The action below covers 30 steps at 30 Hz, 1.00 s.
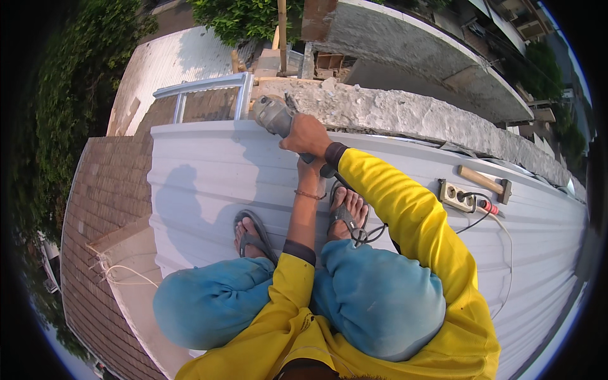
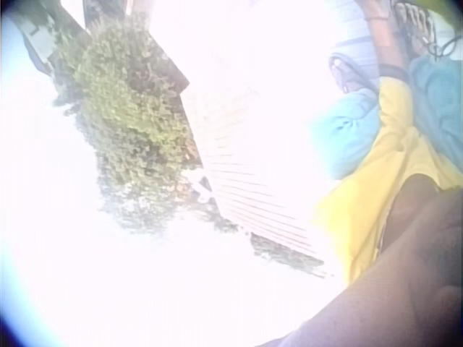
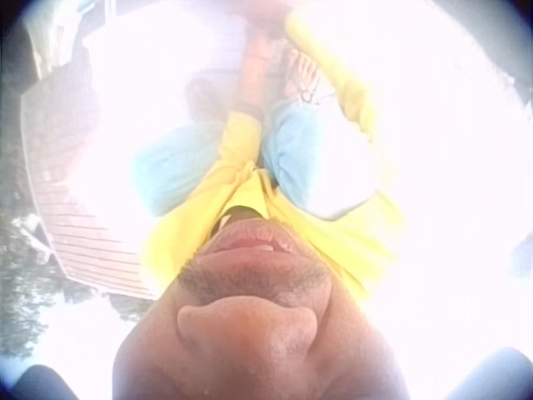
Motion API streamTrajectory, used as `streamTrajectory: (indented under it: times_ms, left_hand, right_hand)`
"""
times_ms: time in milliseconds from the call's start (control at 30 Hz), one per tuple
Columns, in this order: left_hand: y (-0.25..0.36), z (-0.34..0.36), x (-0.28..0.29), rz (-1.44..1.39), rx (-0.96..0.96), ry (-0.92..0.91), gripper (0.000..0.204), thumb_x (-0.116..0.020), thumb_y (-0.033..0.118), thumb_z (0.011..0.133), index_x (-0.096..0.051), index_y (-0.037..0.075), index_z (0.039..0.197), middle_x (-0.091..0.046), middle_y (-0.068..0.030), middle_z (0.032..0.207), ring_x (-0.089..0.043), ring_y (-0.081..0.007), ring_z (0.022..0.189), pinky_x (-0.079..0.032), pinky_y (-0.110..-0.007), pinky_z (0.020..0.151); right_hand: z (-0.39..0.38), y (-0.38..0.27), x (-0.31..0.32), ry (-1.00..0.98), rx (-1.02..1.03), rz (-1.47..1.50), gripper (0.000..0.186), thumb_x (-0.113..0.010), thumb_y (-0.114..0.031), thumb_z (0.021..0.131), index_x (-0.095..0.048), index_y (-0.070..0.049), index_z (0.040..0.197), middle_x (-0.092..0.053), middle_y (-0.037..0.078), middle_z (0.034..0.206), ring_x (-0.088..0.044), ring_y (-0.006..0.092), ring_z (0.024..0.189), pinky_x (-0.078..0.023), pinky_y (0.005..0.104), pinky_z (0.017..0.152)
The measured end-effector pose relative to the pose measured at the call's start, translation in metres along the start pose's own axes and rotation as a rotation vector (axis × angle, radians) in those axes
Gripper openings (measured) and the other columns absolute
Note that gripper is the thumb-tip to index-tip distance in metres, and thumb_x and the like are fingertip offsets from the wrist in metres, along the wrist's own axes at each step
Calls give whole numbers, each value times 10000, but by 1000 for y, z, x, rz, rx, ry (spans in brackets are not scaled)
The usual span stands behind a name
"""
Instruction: The person secures a white corrugated roofing sheet to a roof edge using a hammer and nail punch, then smooths the sheet by hand. They use an angle grinder to cut the sheet along the edge, then remove flip-flops and continue working barefoot.
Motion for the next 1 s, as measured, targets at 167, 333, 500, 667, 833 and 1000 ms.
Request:
streamTrajectory:
  times_ms: [167, 333, 500, 667, 833, 1000]
  left_hand:
    - [3, 5, -1, 6, 16, -14, 582, -822, 56, 813, -532, 32, 1317, -635, -51, 1204, -651, -193, 1082, -554, -343, 921]
    - [4, 5, -5, -26, 9, -27, 641, -860, 66, 745, -546, 24, 1303, -643, -53, 1163, -661, -189, 997, -560, -348, 842]
    - [4, 8, -6, -25, 15, -36, 665, -866, 55, 725, -548, 32, 1307, -645, -57, 1165, -666, -205, 1007, -578, -362, 842]
    - [3, 10, -1, 16, 35, -46, 568, -826, 65, 804, -551, 29, 1299, -650, -61, 1185, -673, -207, 1042, -573, -352, 897]
    - [1, 14, 1, 72, 5, -56, 575, -825, 61, 807, -545, 27, 1307, -650, -62, 1188, -674, -208, 1049, -574, -354, 901]
    - [-2, 16, -1, -43, 18, -35, 696, -901, 57, 677, -567, 20, 1287, -653, -77, 1162, -678, -212, 973, -591, -374, 810]
  right_hand:
    - [8, 2, -2, -3, -19, -16, 467, -816, -310, 650, -712, 92, 865, -727, 281, 873, -738, 407, 867, -607, 445, 804]
    - [6, 1, 4, -24, -58, -13, 478, -810, -315, 658, -711, 87, 898, -731, 282, 913, -737, 407, 908, -604, 444, 832]
    - [7, 0, 7, -40, -92, -5, 487, -806, -322, 657, -716, 82, 914, -736, 277, 932, -739, 402, 918, -601, 436, 847]
    - [8, 0, 10, -50, -81, -9, 505, -806, -328, 653, -720, 81, 937, -736, 279, 945, -739, 397, 926, -599, 434, 845]
    - [6, 0, 11, -54, -94, -6, 512, -802, -331, 656, -722, 80, 950, -735, 283, 965, -738, 389, 947, -597, 436, 851]
    - [7, 0, 11, -43, -92, -17, 514, -800, -334, 657, -720, 75, 958, -739, 272, 969, -738, 388, 949, -598, 436, 862]
Point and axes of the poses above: each hand's wrist, its own z-axis towards the middle knuckle, its own x-axis out of the back of the hand, y = z × x, the point moved 1 cm from there along z, towards the middle knuckle
